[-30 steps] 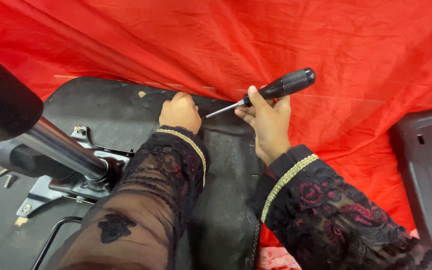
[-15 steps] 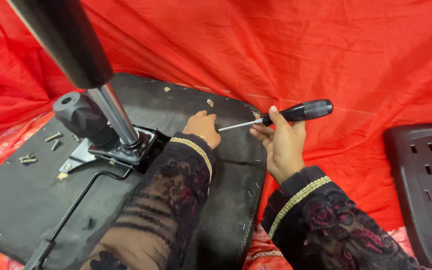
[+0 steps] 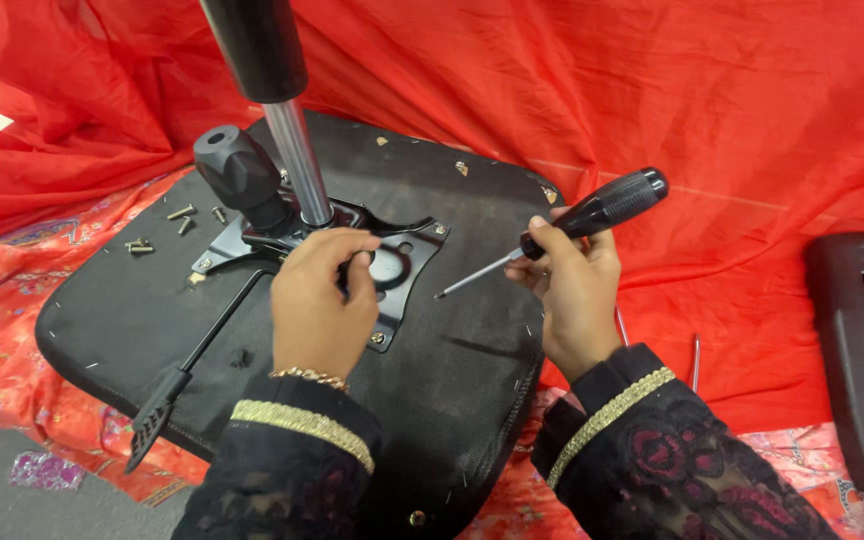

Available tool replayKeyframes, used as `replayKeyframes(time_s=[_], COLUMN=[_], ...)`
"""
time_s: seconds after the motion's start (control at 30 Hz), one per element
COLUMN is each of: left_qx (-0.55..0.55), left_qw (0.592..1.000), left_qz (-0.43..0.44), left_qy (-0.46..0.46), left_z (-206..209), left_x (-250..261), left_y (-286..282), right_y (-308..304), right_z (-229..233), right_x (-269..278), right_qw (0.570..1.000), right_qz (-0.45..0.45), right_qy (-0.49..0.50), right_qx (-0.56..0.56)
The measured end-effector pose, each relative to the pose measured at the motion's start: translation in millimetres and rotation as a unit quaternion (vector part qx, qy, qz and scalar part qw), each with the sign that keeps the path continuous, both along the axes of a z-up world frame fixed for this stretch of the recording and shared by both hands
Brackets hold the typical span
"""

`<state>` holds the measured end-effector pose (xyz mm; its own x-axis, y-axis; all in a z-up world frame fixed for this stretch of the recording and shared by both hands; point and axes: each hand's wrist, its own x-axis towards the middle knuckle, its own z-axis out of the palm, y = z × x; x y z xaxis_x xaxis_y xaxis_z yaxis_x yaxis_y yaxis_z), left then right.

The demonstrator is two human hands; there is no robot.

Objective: The person uses a screwdriver to tighten screws into the metal base of an office chair. They work on multiple screw holes around the base, securing the chair's mounting plate to the seat.

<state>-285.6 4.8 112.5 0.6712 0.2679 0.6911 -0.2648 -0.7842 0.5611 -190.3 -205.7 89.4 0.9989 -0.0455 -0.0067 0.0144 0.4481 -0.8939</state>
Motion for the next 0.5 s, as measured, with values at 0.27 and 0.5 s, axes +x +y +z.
replayKeyframes(time_s=[0.27,0.5], left_qx=[0.078,-0.024], left_qw=[0.985,0.959], left_qz=[0.141,0.236], left_qy=[-0.057,0.153], left_z=[7.3,2.7], left_x=[-34.7,-25.2], left_y=[64.0,175.8], right_y=[28.9,71.0], right_z=[17.2,47.3], right_x=[-29.9,-37.9], right_qw=[0.984,0.914], right_qz=[0.091,0.225], right_qy=[-0.131,-0.23], right_qx=[-0.083,-0.25])
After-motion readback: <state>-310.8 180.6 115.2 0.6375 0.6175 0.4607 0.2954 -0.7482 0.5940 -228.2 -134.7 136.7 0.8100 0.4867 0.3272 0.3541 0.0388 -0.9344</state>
